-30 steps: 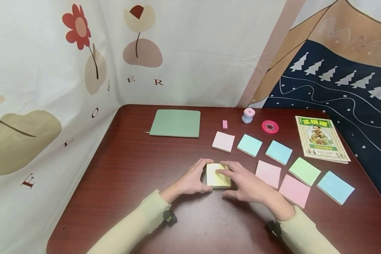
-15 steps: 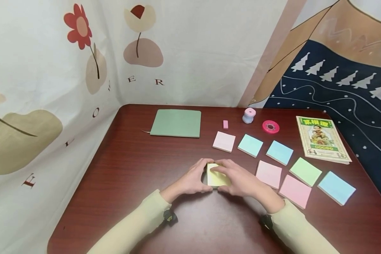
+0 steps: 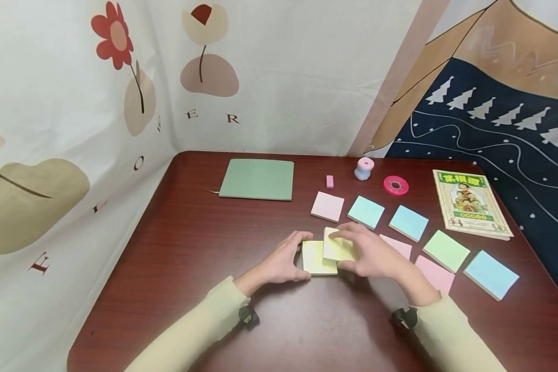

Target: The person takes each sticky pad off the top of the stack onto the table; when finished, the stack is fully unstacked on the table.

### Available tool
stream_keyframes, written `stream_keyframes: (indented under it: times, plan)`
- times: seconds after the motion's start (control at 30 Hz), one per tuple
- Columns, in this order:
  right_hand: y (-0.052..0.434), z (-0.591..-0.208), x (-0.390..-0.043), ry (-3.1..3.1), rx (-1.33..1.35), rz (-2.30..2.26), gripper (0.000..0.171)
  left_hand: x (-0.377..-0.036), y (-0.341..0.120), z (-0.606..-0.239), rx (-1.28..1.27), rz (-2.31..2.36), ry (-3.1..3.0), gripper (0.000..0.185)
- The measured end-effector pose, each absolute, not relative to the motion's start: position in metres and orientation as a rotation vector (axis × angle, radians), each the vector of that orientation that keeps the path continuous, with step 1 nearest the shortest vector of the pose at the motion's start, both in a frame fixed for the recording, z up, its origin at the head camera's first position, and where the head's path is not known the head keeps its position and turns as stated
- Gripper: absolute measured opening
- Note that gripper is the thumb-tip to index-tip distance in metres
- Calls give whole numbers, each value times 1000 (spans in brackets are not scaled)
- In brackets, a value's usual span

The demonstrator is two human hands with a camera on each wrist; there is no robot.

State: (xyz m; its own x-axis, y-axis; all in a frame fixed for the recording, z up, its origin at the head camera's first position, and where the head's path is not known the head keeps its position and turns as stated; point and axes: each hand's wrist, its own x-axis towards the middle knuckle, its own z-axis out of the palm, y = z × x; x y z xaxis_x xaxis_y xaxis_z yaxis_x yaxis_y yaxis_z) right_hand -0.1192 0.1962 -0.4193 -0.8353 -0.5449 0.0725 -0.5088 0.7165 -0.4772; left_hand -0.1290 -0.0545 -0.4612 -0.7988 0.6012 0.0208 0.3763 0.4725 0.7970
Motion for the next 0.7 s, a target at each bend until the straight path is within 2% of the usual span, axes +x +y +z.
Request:
stream_keyframes:
  times: [0.27,0.7]
  plan:
    - [220,-428,-131,2876,-698,-689,59,-129,-54,-463,833,1228,2465,88]
    - [209,-438,-135,2904,-595,-466,62,-129,-53,-461,836,1193,2491,86]
